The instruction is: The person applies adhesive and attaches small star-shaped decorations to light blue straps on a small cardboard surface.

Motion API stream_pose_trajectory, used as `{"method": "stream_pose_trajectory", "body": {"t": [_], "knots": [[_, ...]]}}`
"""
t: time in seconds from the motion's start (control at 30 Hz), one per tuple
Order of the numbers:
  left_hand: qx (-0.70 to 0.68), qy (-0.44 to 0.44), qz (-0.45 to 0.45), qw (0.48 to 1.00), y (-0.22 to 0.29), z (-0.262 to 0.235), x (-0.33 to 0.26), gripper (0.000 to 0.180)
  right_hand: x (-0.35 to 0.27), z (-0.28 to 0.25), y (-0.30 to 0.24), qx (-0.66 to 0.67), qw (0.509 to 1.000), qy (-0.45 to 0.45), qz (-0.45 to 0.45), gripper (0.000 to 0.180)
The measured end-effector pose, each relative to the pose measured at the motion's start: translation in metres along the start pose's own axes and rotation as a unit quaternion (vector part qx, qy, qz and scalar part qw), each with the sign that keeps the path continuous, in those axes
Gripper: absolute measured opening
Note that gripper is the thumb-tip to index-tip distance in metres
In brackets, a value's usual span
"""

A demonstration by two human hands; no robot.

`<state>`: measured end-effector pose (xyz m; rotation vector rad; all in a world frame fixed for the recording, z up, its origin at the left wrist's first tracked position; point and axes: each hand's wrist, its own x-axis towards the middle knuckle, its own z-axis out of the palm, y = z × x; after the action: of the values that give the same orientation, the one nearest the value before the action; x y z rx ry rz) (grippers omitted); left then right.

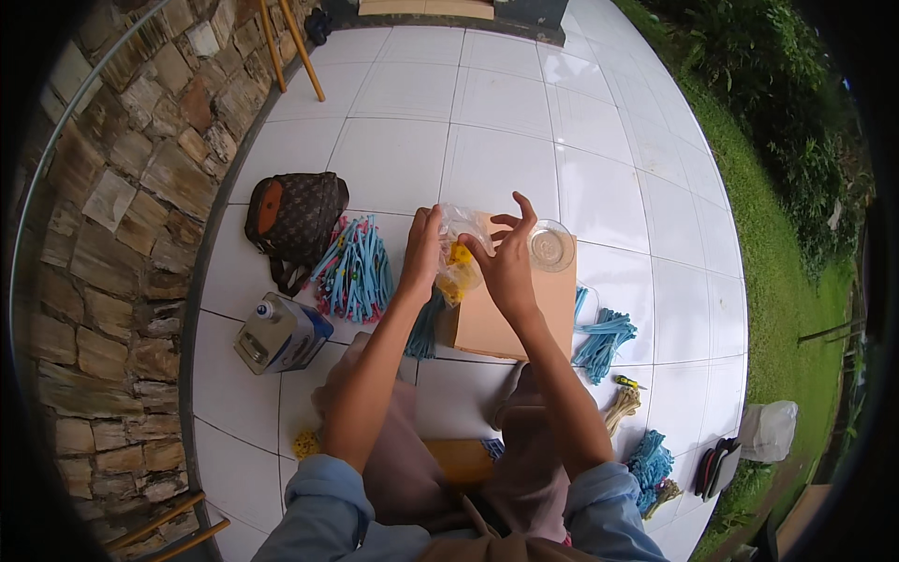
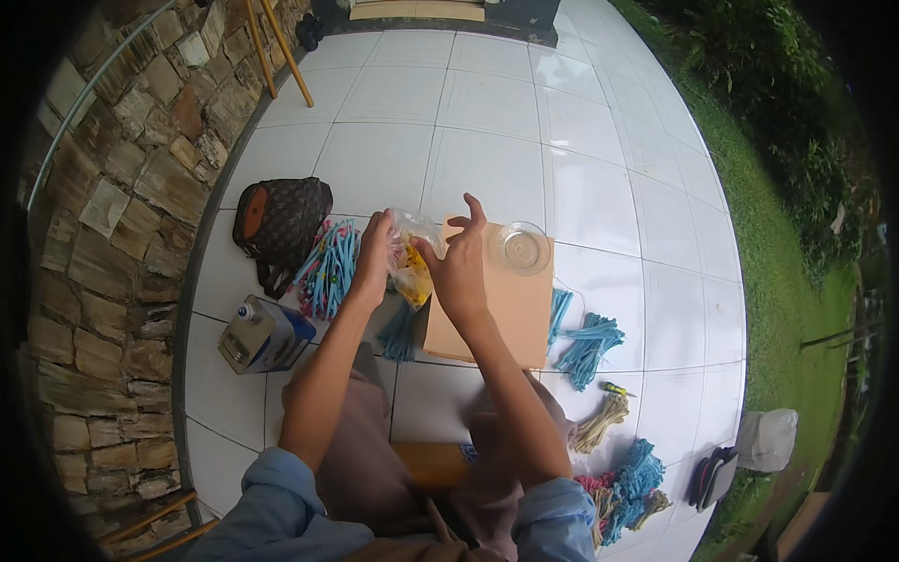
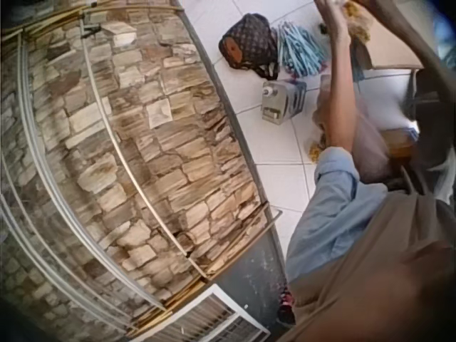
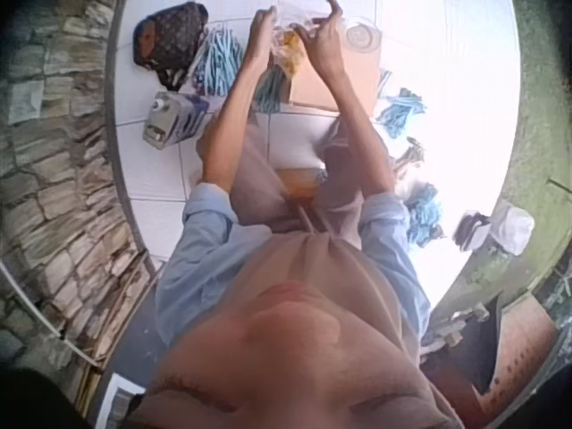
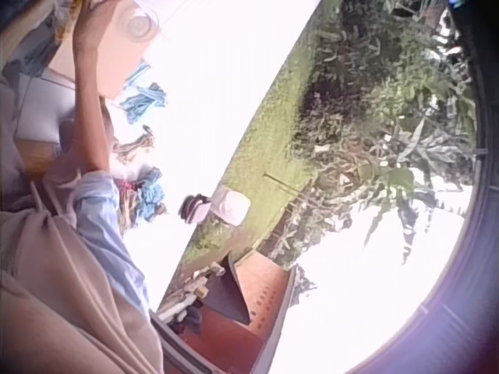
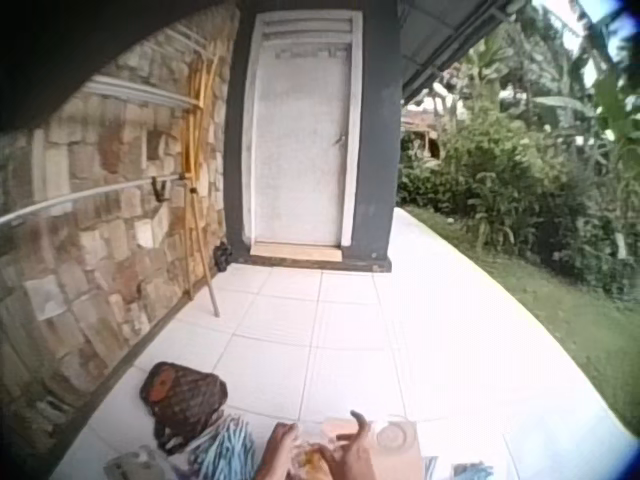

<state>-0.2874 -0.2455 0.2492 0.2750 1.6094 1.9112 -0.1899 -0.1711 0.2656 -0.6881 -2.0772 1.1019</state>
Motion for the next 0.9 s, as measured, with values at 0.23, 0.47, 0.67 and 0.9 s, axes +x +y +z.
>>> {"method": "stream_pose_trajectory", "body": {"t": [0.23, 0.47, 0.67, 0.9], "knots": [[0.288, -0.165, 0.133, 0.934, -0.050, 0.005, -0.007, 0.045, -0.032, -0.056, 0.031, 0.316, 0.913, -0.040, 0.255, 0.047], [0.349, -0.301, 0.193, 0.866, -0.049, 0.014, -0.030, 0.033, -0.037, -0.075, 0.055, 0.516, 0.739, 0.036, 0.431, 0.048], [0.032, -0.192, -0.109, 0.975, -0.045, 0.013, -0.029, 0.023, -0.028, -0.080, 0.053, 0.403, 0.808, -0.100, 0.417, 0.045], [-0.258, -0.094, -0.251, 0.928, -0.048, 0.016, -0.011, 0.019, -0.026, -0.066, 0.047, 0.332, 0.844, -0.212, 0.365, 0.054]]}}
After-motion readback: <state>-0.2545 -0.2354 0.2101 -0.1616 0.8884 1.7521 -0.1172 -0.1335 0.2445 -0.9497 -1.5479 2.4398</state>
